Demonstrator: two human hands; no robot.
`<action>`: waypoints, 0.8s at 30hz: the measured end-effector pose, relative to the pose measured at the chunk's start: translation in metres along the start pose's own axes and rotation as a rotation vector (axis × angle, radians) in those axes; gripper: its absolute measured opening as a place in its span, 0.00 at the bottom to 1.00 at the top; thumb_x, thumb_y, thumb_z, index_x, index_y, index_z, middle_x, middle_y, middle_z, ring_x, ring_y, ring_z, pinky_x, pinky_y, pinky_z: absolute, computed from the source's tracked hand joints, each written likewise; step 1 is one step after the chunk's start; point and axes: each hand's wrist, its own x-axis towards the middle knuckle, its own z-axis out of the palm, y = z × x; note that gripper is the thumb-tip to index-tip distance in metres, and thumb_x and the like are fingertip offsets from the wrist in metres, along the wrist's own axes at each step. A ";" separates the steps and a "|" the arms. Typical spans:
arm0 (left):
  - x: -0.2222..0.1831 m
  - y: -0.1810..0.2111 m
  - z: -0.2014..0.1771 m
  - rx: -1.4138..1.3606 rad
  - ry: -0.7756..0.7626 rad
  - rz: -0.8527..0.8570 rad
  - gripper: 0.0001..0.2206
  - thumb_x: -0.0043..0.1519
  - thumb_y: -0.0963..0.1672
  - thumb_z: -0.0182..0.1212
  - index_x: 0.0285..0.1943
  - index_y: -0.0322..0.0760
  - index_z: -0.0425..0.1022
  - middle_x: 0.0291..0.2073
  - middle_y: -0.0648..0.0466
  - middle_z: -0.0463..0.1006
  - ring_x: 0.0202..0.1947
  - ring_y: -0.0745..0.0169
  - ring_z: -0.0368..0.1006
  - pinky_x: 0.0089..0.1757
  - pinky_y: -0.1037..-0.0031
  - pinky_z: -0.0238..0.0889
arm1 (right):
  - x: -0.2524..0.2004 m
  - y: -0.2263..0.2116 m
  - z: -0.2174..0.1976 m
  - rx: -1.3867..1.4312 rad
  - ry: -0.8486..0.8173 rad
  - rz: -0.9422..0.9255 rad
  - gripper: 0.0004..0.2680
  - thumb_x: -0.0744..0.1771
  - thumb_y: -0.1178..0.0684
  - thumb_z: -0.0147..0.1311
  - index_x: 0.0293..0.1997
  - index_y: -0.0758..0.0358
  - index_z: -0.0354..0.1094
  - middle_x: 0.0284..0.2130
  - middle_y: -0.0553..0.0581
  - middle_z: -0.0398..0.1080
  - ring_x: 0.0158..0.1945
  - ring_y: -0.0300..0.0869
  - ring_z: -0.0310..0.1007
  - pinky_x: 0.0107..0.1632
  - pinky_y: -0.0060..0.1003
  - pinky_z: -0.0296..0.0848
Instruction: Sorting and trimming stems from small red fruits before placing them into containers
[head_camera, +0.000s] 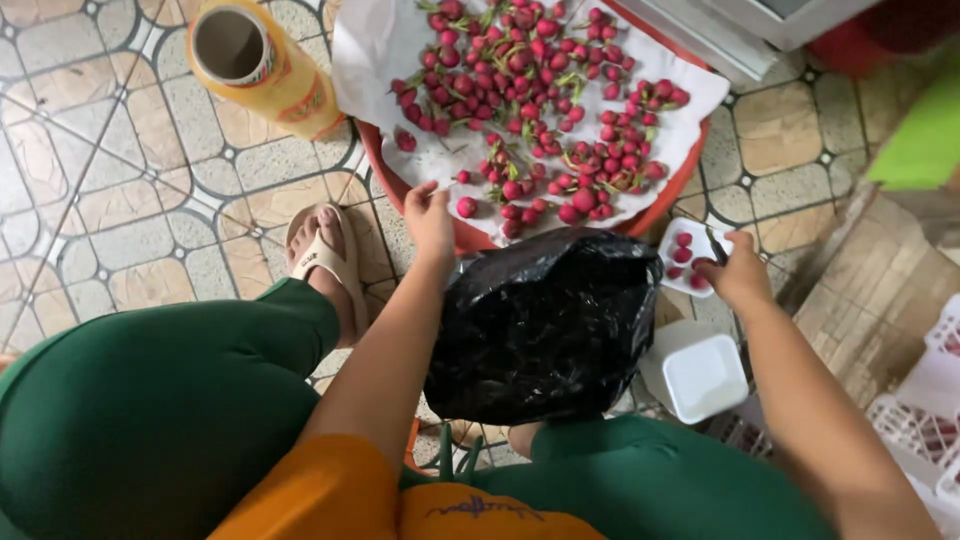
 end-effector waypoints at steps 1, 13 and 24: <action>0.005 -0.010 0.006 0.002 0.015 -0.003 0.12 0.56 0.39 0.66 0.49 0.39 0.78 0.31 0.56 0.75 0.34 0.69 0.71 0.35 0.79 0.62 | 0.007 0.005 0.003 -0.007 -0.011 -0.009 0.30 0.63 0.45 0.69 0.71 0.55 0.56 0.54 0.74 0.72 0.60 0.62 0.71 0.59 0.55 0.69; -0.029 0.015 0.033 0.065 -0.111 -0.269 0.12 0.56 0.41 0.61 0.49 0.39 0.76 0.30 0.55 0.79 0.29 0.70 0.72 0.37 0.78 0.66 | -0.017 -0.018 0.003 -0.079 -0.035 0.237 0.25 0.67 0.50 0.63 0.69 0.57 0.53 0.55 0.75 0.70 0.54 0.68 0.71 0.51 0.59 0.69; -0.032 0.004 0.031 0.096 -0.148 -0.268 0.08 0.59 0.42 0.63 0.47 0.44 0.77 0.36 0.59 0.78 0.34 0.72 0.69 0.39 0.79 0.63 | -0.010 -0.005 0.009 -0.083 0.021 0.170 0.24 0.65 0.54 0.55 0.70 0.58 0.52 0.54 0.77 0.70 0.57 0.69 0.69 0.54 0.57 0.66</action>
